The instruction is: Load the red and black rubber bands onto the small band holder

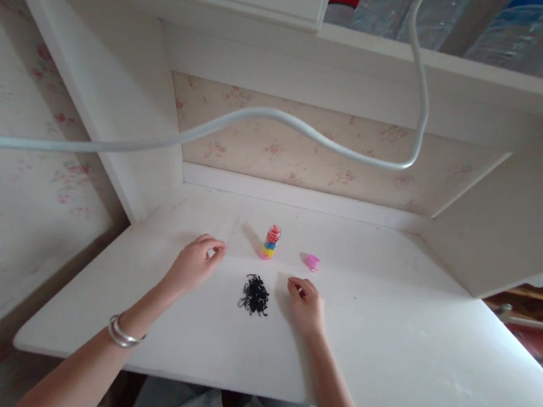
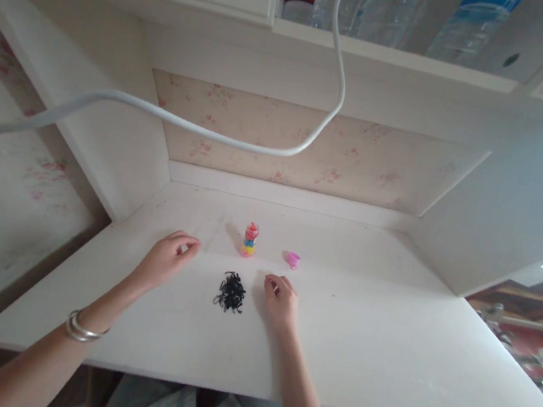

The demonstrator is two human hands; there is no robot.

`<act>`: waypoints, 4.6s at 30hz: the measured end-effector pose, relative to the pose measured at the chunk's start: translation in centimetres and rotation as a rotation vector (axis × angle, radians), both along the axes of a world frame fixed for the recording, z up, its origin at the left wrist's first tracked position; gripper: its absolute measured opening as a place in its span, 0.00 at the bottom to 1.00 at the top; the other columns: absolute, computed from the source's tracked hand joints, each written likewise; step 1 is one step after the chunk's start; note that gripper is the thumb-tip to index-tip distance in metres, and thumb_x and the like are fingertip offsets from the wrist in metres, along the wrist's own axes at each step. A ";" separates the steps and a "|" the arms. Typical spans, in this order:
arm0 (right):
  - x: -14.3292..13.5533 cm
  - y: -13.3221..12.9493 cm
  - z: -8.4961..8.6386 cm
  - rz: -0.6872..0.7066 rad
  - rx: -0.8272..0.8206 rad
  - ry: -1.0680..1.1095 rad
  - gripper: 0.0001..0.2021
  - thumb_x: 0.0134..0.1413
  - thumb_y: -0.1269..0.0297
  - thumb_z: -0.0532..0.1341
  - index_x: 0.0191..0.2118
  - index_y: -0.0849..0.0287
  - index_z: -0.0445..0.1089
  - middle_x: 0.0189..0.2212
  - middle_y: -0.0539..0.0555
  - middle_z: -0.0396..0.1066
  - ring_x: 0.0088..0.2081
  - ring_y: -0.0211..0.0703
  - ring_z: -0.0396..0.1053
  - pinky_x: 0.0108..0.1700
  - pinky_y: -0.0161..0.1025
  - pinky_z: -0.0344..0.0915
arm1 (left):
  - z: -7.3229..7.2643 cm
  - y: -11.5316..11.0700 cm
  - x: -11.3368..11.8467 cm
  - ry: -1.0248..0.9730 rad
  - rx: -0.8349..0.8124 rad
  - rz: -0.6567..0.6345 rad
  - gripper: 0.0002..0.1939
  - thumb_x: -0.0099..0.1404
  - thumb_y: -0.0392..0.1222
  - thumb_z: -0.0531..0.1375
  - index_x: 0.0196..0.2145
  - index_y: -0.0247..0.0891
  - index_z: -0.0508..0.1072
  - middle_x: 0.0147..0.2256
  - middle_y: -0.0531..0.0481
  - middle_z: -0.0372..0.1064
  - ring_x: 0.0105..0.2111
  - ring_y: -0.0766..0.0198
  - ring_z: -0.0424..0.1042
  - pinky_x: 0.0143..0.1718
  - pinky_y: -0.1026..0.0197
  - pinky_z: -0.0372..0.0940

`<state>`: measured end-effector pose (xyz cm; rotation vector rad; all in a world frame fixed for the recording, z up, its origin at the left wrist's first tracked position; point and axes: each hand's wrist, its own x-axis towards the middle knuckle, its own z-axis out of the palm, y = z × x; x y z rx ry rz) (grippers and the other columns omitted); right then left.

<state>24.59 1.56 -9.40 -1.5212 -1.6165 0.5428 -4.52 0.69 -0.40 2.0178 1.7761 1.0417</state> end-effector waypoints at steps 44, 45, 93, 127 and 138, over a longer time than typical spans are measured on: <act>-6.6 7.9 13.6 0.156 0.161 -0.549 0.12 0.61 0.65 0.53 0.38 0.57 0.74 0.39 0.54 0.68 0.36 0.38 0.67 0.37 0.34 0.58 | -8.0 -5.4 -6.0 0.185 0.021 0.183 0.12 0.69 0.42 0.46 0.36 0.41 0.68 0.38 0.47 0.67 0.36 0.62 0.71 0.36 0.61 0.67; -6.3 8.3 13.5 0.153 0.145 -0.583 0.12 0.60 0.66 0.53 0.37 0.57 0.74 0.39 0.54 0.68 0.35 0.39 0.67 0.36 0.34 0.58 | -8.0 -5.5 -6.0 0.187 0.020 0.185 0.12 0.69 0.43 0.46 0.35 0.41 0.68 0.38 0.48 0.66 0.36 0.62 0.71 0.35 0.61 0.67; 0.3 -0.6 0.0 0.069 -0.029 -0.024 0.14 0.56 0.61 0.52 0.37 0.56 0.75 0.32 0.52 0.71 0.32 0.39 0.68 0.37 0.35 0.61 | 2.8 4.9 7.7 -0.077 0.222 -0.020 0.11 0.67 0.42 0.53 0.36 0.38 0.75 0.36 0.49 0.70 0.33 0.66 0.69 0.39 0.64 0.63; 0.6 -0.7 0.2 0.121 -0.032 -0.061 0.15 0.56 0.61 0.51 0.38 0.55 0.75 0.33 0.52 0.71 0.31 0.39 0.67 0.36 0.35 0.62 | 1.4 3.2 4.6 -0.510 -0.059 0.075 0.19 0.65 0.54 0.51 0.41 0.37 0.72 0.32 0.49 0.70 0.21 0.70 0.63 0.23 0.66 0.59; -9.5 -3.4 4.9 0.493 -0.023 -0.044 0.14 0.60 0.64 0.51 0.41 0.54 0.74 0.34 0.52 0.71 0.33 0.37 0.68 0.37 0.32 0.63 | -6.3 -8.9 -3.2 -0.804 -0.131 0.484 0.20 0.62 0.58 0.54 0.38 0.39 0.69 0.21 0.57 0.56 0.20 0.70 0.54 0.18 0.69 0.49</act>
